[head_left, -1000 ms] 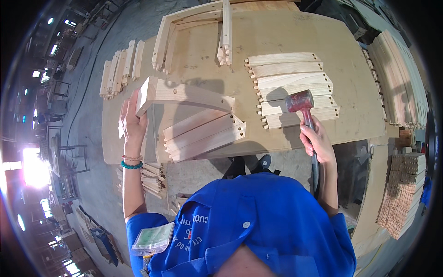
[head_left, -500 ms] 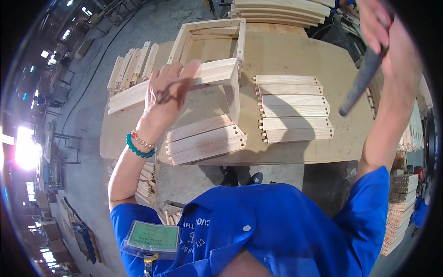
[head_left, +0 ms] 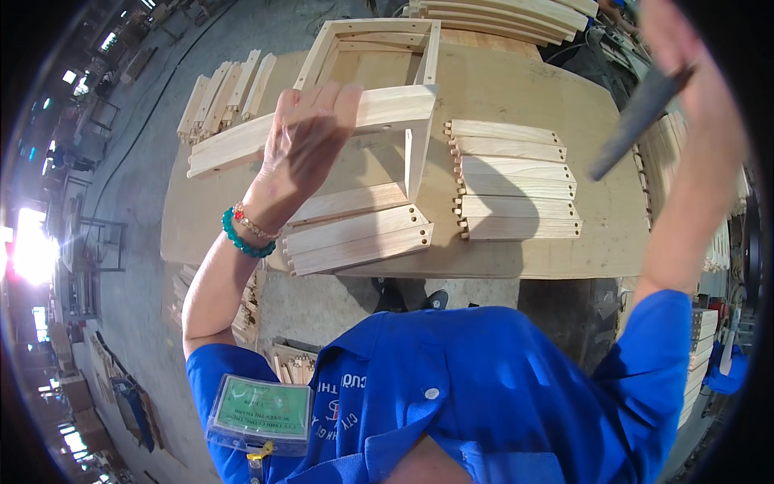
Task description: The person assembles wooden furniture frames by hand, using a rubber mallet to tap dowels into pre-drilled holes. They repeatedly pick up wooden slats and frame pieces, align them, and secure them together on a workbench in a factory setting.
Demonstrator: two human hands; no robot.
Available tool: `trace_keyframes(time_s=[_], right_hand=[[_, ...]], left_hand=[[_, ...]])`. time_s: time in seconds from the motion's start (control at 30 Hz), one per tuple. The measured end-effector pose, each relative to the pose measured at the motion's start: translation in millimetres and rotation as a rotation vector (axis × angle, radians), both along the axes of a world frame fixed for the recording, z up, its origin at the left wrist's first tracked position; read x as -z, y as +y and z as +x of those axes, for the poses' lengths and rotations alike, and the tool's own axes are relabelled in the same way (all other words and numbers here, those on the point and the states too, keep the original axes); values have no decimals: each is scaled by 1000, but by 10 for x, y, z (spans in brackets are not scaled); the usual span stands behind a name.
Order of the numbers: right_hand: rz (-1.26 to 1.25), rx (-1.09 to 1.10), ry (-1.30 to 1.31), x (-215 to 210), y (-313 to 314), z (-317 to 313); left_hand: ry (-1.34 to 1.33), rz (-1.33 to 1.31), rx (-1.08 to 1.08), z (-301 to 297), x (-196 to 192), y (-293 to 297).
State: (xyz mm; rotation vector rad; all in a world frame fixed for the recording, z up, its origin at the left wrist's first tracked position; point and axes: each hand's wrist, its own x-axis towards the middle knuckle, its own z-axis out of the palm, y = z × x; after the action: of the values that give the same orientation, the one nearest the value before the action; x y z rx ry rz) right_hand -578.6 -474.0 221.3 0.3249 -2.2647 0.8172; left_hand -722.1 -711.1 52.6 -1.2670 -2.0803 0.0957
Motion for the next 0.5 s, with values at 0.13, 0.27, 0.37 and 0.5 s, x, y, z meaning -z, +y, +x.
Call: trace_keyframes(time_s=[0.13, 0.27, 0.37, 0.5], right_hand=[[96, -87, -324, 1313, 188, -234], [-501, -78, -665, 1495, 244, -140], [-776, 38, -526, 1807, 317, -199], [-1188, -140, -383, 2181, 211, -578]], left_hand=[[-54, -44, -45, 17, 30, -83], [-194, 76, -290, -488, -188, -469], [-420, 411, -472, -879, -598, -641], [-735, 665, -416, -1609, -707, -872]])
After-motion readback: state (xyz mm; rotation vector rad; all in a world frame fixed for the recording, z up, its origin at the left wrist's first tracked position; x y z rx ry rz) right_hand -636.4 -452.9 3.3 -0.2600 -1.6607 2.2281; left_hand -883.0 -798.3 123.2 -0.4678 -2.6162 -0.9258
